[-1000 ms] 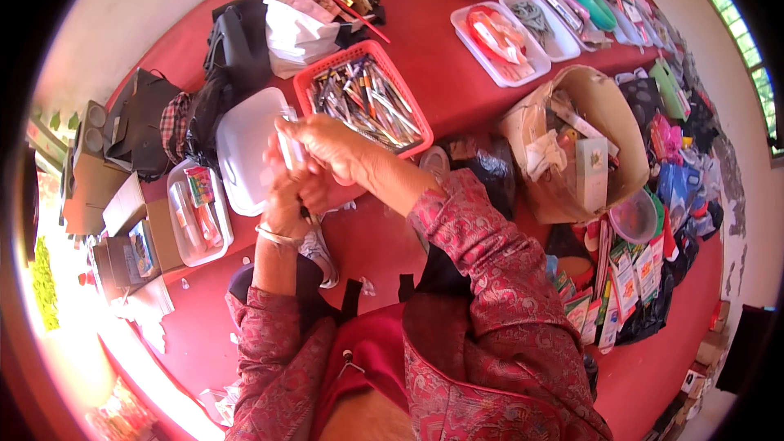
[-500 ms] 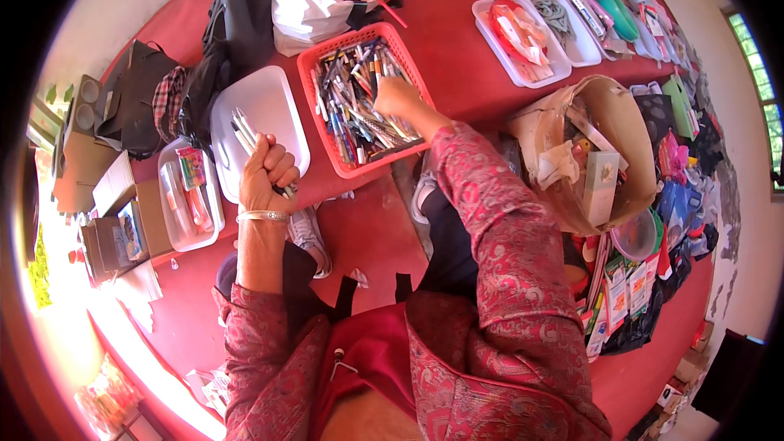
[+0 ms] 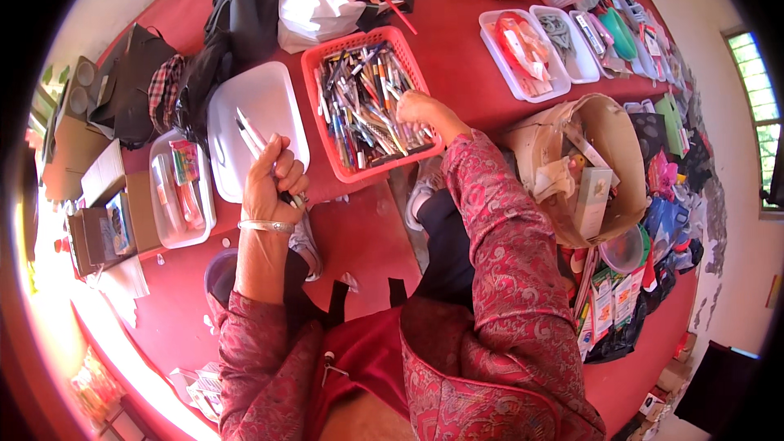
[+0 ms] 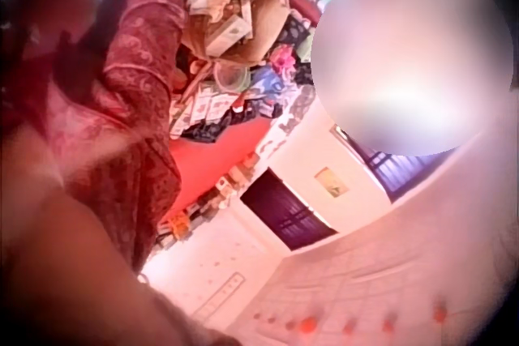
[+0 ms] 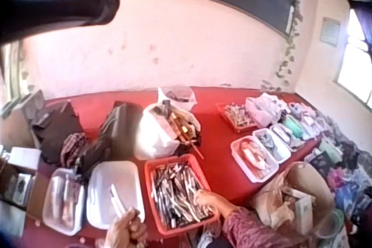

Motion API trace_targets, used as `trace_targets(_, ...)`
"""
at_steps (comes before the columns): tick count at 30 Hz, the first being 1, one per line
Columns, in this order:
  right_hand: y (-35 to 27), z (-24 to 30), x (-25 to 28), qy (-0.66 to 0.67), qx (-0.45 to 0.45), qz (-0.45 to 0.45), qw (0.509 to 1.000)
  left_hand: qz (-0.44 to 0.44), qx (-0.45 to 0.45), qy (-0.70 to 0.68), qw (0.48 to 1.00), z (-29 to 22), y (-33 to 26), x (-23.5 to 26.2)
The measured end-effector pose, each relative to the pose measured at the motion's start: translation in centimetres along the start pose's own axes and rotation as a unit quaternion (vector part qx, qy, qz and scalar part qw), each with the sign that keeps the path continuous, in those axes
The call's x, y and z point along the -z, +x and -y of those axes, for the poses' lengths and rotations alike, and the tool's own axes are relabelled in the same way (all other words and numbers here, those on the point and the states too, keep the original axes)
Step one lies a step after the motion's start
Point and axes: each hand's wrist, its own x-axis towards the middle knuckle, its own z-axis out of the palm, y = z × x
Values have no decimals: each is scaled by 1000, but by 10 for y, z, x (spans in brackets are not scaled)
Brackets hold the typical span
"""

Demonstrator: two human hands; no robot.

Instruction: The person sits on the floor and sorts a large collection of pens and pencils from a red basket into a white plastic container. They handle the items one by one, occasionally using a plastic bag to transfer a batch of pens before continuing to sort the remaining items.

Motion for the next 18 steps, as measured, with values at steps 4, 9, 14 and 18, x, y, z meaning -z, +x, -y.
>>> trace_targets(4,-2,10,-19,-183,80,-170,965,8,0,-8,1000,-1,0,1)
trace_targets(9,-3,30,-36,-297,120,-230,919,19,-23,3,1000,-4,-3,3)
trace_targets(14,-6,23,-1,-38,-43,0,998,-6,-29,-8,1000,-8,-4,4)
trace_targets(18,-26,10,16,220,17,59,974,20,-38,-40,998,-9,-3,4)
